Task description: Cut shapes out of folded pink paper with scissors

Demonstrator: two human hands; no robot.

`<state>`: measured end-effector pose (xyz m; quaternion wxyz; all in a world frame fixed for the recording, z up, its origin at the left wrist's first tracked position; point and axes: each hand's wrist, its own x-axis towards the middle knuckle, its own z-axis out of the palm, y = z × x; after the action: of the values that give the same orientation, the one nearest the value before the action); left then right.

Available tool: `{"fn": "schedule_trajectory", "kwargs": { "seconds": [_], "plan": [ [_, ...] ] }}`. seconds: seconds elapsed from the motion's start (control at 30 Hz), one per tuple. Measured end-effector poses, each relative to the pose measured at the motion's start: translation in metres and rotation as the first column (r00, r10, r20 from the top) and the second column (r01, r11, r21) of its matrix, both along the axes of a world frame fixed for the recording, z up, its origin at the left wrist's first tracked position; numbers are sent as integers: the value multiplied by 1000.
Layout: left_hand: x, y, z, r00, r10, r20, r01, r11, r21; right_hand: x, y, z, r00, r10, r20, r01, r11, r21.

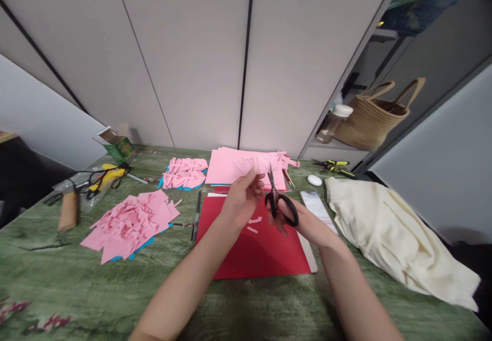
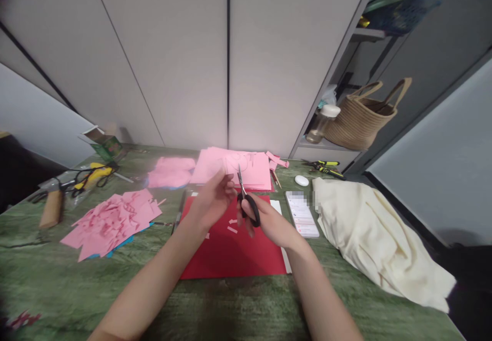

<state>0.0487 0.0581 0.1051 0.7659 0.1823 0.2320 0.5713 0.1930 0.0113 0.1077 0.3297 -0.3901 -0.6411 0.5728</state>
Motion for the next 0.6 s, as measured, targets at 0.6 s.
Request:
{"fn": "schedule_trajectory", "kwargs": {
  "seconds": [0.6],
  "plan": [
    [5, -2, 1, 981, 20, -194, -44, 992, -121, -23, -3, -18, 991, -79, -108, 85, 995, 54]
  ]
}}
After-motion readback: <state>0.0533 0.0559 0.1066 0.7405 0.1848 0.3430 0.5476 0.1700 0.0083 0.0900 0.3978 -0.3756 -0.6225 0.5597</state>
